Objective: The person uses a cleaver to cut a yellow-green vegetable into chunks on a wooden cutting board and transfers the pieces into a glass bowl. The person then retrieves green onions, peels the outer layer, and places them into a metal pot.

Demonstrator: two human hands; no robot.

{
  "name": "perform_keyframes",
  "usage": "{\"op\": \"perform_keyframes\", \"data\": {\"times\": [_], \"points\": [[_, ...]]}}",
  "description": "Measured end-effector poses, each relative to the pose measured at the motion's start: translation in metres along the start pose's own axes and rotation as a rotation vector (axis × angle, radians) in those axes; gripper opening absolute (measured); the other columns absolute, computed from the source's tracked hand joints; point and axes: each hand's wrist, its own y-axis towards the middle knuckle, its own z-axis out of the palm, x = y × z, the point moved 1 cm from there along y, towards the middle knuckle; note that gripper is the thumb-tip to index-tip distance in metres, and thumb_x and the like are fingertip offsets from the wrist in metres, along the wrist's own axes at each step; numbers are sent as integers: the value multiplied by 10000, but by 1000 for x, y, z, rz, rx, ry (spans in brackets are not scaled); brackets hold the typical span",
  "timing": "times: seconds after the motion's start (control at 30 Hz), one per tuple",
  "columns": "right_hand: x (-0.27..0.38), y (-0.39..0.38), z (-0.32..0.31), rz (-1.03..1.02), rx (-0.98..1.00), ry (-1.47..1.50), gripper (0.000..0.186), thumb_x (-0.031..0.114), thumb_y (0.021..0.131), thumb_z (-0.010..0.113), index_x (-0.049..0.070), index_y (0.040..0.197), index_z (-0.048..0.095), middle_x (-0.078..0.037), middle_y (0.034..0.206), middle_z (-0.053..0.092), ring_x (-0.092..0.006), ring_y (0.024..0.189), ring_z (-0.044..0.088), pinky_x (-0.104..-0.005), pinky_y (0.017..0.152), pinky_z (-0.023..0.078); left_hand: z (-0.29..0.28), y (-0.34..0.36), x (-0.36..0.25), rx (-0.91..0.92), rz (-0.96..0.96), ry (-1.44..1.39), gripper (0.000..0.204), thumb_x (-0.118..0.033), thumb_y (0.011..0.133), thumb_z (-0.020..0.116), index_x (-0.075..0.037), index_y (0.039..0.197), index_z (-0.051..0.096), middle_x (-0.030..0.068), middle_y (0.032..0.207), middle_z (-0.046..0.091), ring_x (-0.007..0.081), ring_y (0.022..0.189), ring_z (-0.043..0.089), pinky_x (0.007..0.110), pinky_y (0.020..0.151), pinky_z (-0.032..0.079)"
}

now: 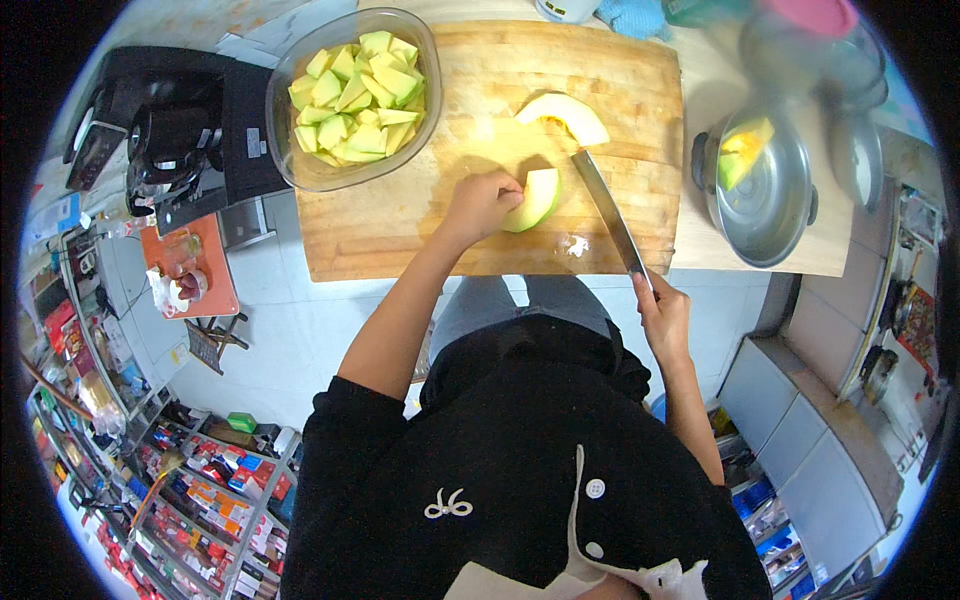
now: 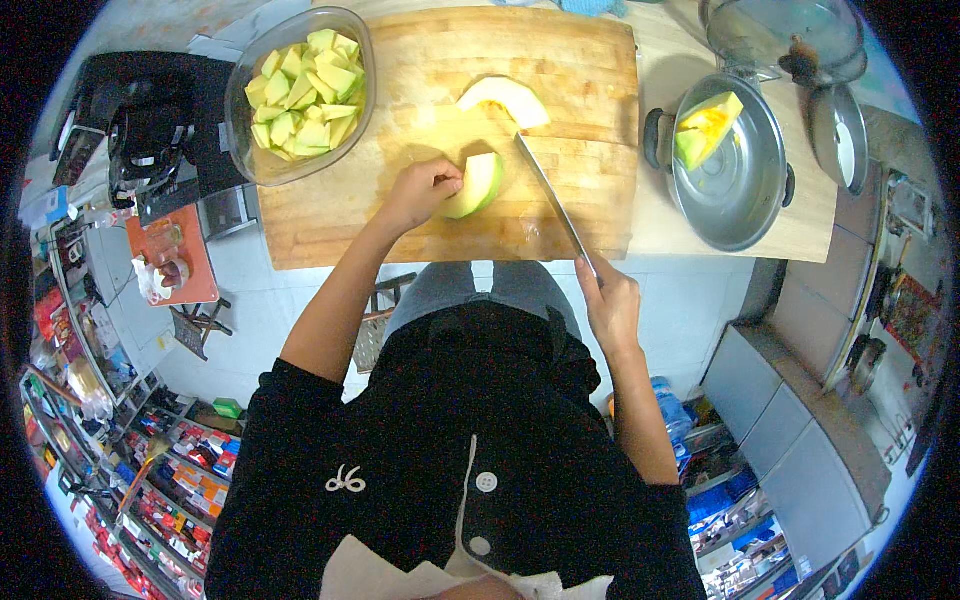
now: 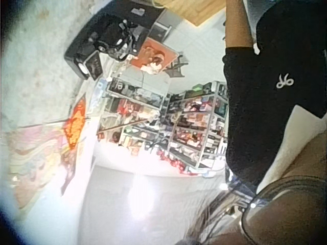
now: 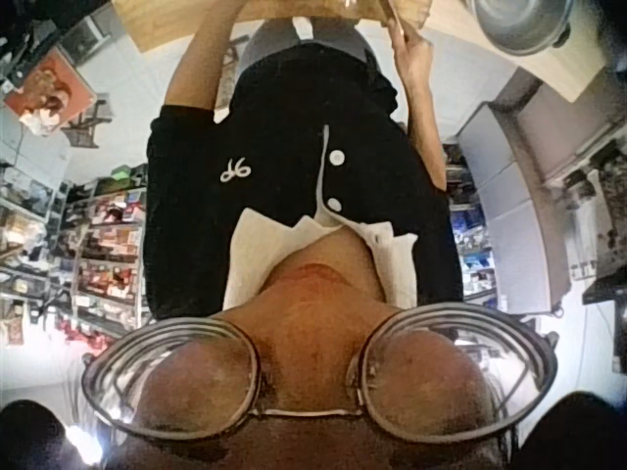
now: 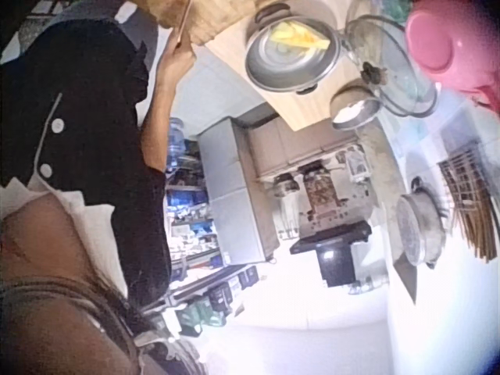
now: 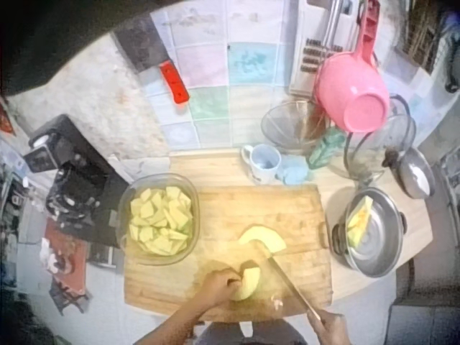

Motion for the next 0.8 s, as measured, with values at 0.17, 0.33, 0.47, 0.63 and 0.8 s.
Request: {"op": "perform_keyframes", "data": {"times": [0.17, 0.33, 0.47, 0.63, 0.8], "points": [[-5, 9, 5, 18, 221, 193, 433, 363, 911, 510, 3, 1141, 581, -12, 531, 485, -71, 447, 431, -242, 418, 366, 6, -3, -7, -138, 65, 56, 113, -124, 796, 613, -16, 828, 626, 132, 751, 616, 248, 724, 596, 338, 687, 466], [8, 11, 5, 142, 295, 304, 509, 421, 936, 423, 4, 1203, 537, -16, 543, 456, -78, 465, 425, -245, 443, 366, 10, -22, -29, -350, 164, 270, 158, -127, 775, 618, -28, 899, 607, 142, 868, 588, 315, 855, 553, 371, 795, 439], [29, 2, -21, -62, 164, 48, 486, 435, 910, 448, 44, 1173, 566, -215, 705, 606, -398, 661, 598, -411, 600, 461, 23, -34, -47, -442, 286, 246, 276, -65, 745, 610, -34, 1015, 564, 157, 1035, 534, 326, 985, 503, 402, 840, 417], [58, 10, -45, -293, 174, -255, 464, 430, 891, 485, 55, 1150, 574, -211, 756, 626, -393, 709, 609, -433, 623, 481, 30, -25, -39, -342, 431, 252, 372, -3, 684, 584, -28, 1055, 553, 132, 1083, 531, 331, 1041, 484, 411, 914, 396], [69, 8, -41, -309, 182, -356, 452, 425, 894, 482, 63, 1150, 567, -207, 715, 623, -385, 666, 610, -453, 601, 474, 29, -16, -22, -330, 572, 301, 362, -1, 658, 572, -32, 1019, 565, 121, 1096, 539, 335, 1071, 462, 405, 942, 386]]}}
